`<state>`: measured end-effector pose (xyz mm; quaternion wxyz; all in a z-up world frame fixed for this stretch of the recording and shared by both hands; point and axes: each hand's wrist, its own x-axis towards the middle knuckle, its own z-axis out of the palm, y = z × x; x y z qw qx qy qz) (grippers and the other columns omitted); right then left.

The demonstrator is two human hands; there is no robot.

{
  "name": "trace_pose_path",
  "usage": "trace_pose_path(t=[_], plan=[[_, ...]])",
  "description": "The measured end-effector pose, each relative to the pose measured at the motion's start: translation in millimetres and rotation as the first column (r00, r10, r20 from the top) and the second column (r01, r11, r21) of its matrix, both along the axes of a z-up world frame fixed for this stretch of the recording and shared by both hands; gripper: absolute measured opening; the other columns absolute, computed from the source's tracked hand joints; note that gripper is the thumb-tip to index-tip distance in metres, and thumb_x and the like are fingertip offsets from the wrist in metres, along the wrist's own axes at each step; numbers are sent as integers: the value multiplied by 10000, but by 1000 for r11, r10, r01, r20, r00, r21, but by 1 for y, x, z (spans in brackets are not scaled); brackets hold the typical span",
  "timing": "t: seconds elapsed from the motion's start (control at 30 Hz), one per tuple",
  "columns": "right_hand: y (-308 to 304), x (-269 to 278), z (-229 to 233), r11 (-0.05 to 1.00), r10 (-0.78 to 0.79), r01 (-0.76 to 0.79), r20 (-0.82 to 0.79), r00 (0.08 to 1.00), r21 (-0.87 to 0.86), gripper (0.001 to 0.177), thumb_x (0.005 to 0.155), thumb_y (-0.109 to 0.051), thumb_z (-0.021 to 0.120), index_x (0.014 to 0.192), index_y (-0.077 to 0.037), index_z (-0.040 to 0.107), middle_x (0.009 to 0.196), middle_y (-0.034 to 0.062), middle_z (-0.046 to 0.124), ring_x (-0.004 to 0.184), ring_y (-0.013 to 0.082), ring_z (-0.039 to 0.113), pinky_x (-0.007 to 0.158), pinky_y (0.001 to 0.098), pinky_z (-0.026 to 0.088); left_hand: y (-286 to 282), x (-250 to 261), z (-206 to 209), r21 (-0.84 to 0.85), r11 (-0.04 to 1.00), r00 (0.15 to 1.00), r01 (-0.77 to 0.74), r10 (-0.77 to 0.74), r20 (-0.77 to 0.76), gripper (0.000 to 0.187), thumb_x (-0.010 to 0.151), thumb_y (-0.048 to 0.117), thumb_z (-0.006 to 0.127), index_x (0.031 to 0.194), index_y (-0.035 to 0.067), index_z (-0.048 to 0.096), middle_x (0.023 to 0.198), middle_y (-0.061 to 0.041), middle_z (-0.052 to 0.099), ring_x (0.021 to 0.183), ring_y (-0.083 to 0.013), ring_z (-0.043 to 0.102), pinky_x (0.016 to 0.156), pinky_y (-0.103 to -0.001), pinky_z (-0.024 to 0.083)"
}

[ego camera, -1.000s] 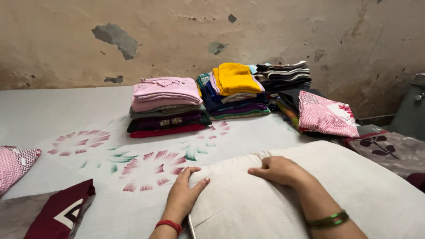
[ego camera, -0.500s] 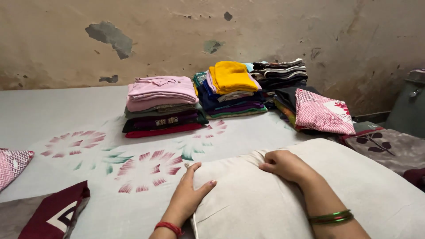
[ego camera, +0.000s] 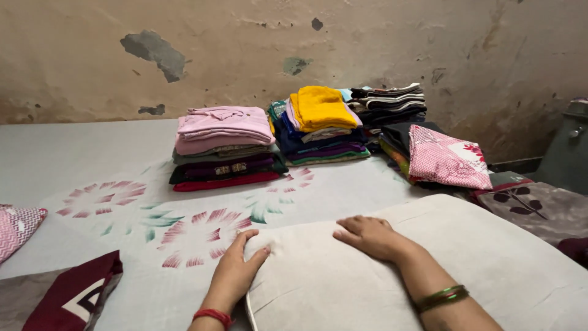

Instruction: The person places a pillow inside a patterned pillowcase, then folds the excess fabric over the pillow to create a neat, compact bundle. The person smooths and adjusts the folded edges to ensure a tidy appearance.

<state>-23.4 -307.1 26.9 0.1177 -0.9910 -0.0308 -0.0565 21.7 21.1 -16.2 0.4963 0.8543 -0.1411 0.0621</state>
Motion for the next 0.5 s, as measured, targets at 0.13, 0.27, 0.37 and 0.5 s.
trace_pose_path(t=[0.13,0.27,0.37,0.5], plan=[[8,-3,-2,997,-63,68,-95,993,46,718,921,-692,375,1454,-246,557,1517,39,521,1450,262,387,1206,456,229,-1,6,-8,14,1000,996,-1,-1,86,643,844,410,730,1394,136,541,1408,-171,606,1305,-323,589,1044,-370,469],[9,-5,-4,996,-62,57,68,996,71,648,945,-641,458,1375,-184,620,1406,77,617,1358,268,512,1152,428,339,2,0,-12,-104,995,998,4,-10,-60,818,848,423,709,1518,100,370,1420,-200,604,1311,-300,616,1075,-356,471],[12,-21,-6,985,-119,82,256,959,150,605,924,-591,553,1322,-148,663,1310,112,682,1230,298,629,1070,389,466,5,-9,-21,-242,967,993,76,-96,-72,887,853,391,719,1556,72,284,1520,-201,479,1375,-285,534,1108,-356,424],[22,-58,-9,984,-104,47,338,935,173,548,918,-539,552,1286,-154,679,1279,99,704,1199,290,653,1028,395,484,18,-42,-32,-176,976,990,127,-114,85,840,906,372,739,1551,39,316,1585,-221,393,1470,-319,396,1169,-379,332]])
